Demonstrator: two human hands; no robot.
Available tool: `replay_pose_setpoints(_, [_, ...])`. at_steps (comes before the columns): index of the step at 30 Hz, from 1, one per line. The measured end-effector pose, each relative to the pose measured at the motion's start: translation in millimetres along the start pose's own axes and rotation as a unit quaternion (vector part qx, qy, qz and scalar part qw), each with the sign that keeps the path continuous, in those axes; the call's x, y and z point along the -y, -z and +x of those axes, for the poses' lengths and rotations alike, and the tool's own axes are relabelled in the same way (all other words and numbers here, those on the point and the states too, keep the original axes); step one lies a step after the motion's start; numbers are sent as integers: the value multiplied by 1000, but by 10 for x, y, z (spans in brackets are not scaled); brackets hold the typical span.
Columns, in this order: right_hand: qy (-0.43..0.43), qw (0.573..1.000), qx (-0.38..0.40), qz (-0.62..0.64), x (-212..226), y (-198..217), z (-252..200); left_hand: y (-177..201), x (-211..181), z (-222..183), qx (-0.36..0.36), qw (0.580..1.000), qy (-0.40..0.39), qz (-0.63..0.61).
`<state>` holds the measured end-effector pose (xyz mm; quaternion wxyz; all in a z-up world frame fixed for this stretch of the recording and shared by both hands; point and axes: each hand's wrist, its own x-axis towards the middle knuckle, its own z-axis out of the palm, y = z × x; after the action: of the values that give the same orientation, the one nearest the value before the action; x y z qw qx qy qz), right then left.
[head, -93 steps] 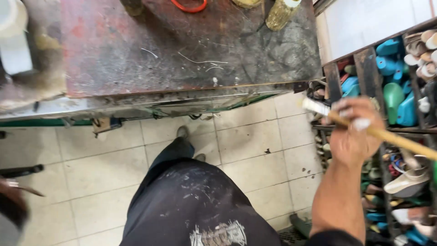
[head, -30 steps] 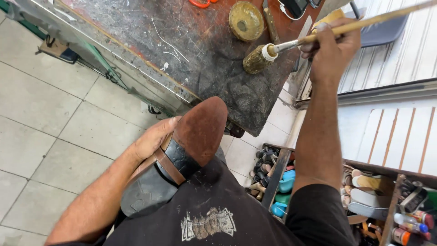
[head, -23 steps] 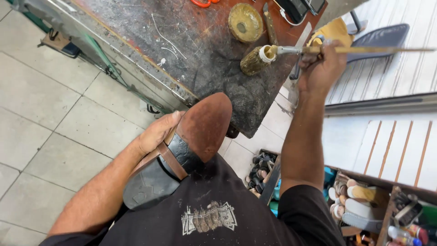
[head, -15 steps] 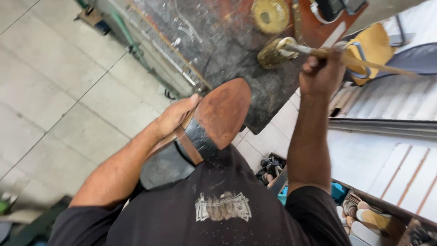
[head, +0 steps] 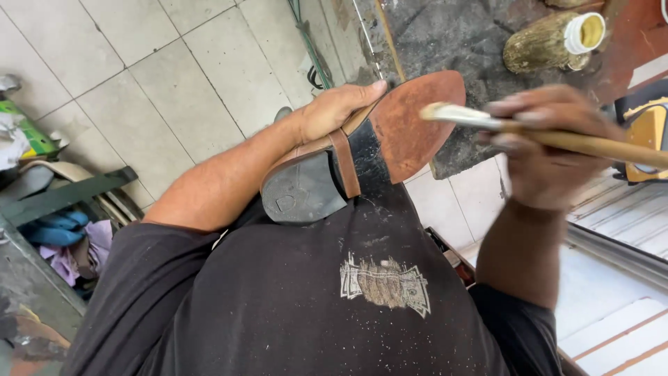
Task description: Applying adhesive to a shoe sole and a replacement part using a brush at a workbench
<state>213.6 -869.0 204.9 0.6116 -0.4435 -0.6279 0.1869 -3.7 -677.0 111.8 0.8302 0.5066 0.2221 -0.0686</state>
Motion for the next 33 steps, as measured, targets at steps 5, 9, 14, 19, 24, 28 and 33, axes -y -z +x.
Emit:
replay_pose_setpoints(5, [-11, 999, 7, 38, -239, -460, 102, -32, -25, -27, -18, 997, -18, 68])
replay_pose_setpoints(9, [-51, 998, 19, -25, -149, -497, 177, -30, -7, -5, -41, 995, -10, 85])
replay_pose_setpoints(14, [-44, 998, 44, -21, -108, -495, 246, -58, -63, -38, -53, 990, -14, 133])
replay_pose_setpoints(19, [-28, 998, 58, -7, -161, -511, 291, -62, -60, -45, -53, 991, -14, 119])
replay_pose_setpoints(24, [-57, 997, 54, -25, -128, -534, 306, -41, -15, -4, -35, 993, -32, 112])
replay_pose_setpoints(28, [-60, 996, 60, -21, -130, -511, 263, -33, -2, -14, -33, 993, -49, 105])
replay_pose_setpoints(33, [-75, 994, 68, -39, -56, -474, 193, -42, 5, -11, -32, 996, -34, 74])
